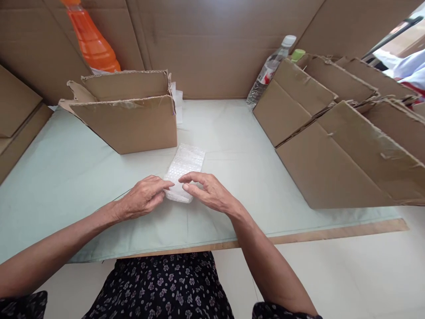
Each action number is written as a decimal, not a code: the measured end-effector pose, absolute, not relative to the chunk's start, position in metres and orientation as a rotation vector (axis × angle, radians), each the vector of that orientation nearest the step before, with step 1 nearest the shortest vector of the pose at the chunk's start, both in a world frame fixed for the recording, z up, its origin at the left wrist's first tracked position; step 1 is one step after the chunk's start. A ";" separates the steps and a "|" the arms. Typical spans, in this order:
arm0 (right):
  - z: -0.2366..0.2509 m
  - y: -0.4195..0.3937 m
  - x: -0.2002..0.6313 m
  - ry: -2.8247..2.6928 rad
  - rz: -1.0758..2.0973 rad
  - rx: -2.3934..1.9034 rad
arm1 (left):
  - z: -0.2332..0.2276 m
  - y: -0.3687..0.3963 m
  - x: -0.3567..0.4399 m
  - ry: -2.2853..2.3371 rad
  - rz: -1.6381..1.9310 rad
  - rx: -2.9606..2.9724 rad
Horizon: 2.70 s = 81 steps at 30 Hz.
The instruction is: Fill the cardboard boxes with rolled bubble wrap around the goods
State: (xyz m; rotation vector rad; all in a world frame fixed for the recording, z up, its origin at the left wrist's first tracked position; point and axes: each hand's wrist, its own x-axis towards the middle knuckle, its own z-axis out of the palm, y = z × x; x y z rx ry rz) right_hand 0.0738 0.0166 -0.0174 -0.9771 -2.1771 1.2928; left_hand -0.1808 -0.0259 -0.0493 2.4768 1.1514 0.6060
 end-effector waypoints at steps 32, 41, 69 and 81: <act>-0.051 -0.018 0.066 -2.486 0.382 -1.061 | -0.052 -0.041 -0.173 1.266 0.884 2.351; -0.038 -0.034 0.069 -2.437 0.272 -1.084 | -0.053 -0.042 -0.172 1.348 0.707 2.125; -0.055 -0.025 0.057 -2.540 0.140 -1.104 | -0.057 -0.033 -0.174 1.579 0.931 1.866; -0.044 -0.023 0.052 -1.733 1.314 -1.215 | -0.034 -0.067 -0.147 0.953 0.957 0.524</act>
